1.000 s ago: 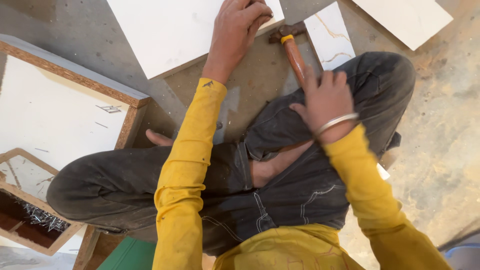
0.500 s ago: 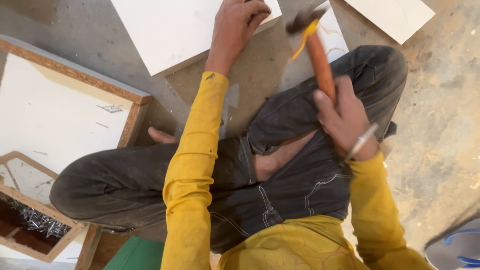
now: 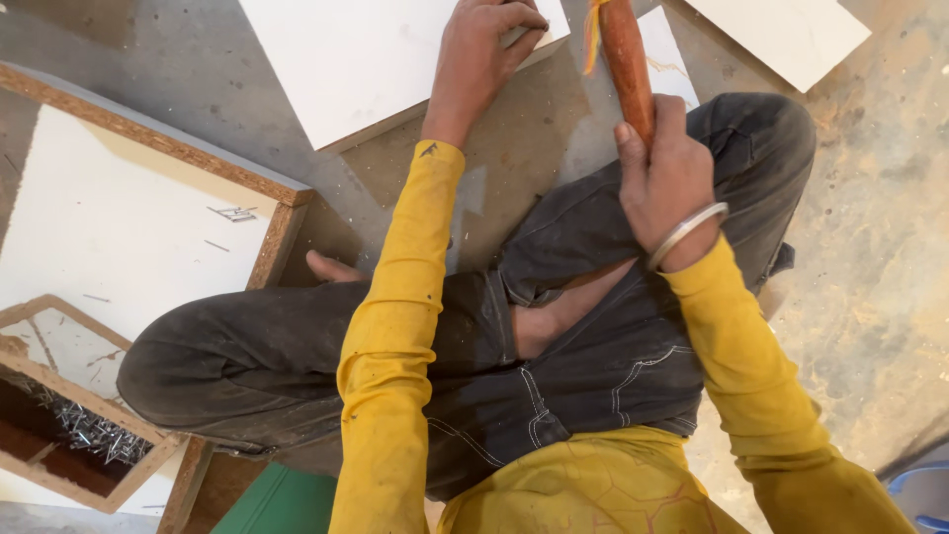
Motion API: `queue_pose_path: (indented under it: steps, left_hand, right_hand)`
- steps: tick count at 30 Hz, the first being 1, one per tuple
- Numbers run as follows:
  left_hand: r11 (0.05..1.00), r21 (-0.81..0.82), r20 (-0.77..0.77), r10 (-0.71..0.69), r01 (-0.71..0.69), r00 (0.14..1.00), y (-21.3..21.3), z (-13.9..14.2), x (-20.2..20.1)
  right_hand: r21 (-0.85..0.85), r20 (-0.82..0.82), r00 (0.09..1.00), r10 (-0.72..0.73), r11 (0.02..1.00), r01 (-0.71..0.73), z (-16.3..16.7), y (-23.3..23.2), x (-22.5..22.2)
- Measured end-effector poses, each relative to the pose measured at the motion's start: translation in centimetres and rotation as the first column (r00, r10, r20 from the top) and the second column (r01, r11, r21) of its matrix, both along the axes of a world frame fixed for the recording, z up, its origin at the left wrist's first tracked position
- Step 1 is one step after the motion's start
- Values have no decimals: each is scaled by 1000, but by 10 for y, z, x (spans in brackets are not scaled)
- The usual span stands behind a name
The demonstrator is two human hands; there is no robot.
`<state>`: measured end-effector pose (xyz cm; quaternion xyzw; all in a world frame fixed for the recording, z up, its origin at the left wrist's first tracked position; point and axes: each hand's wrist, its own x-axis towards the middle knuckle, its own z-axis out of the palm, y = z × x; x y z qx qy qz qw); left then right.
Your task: The person sits on the floor, pours nails from a wooden box onto a white board, spreads the nails across the board by hand, then picks up nails one at a time and hammers them into the board using a hammer.
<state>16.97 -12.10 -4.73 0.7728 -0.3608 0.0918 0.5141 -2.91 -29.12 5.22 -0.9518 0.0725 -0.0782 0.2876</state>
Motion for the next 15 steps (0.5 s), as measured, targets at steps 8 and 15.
queue_pose_path:
  steps: [8, 15]
  left_hand:
    - [1000, -11, 5, 17, -17, 1000, 1, 3, 1]
    - [998, 25, -50, 55, -54, 997, -2, -8, 1]
  right_hand:
    - [18, -26, 1000, 2, 1000, -1, -15, 2, 2]
    - [65, -26, 1000, 13, 998, -11, -13, -4, 3]
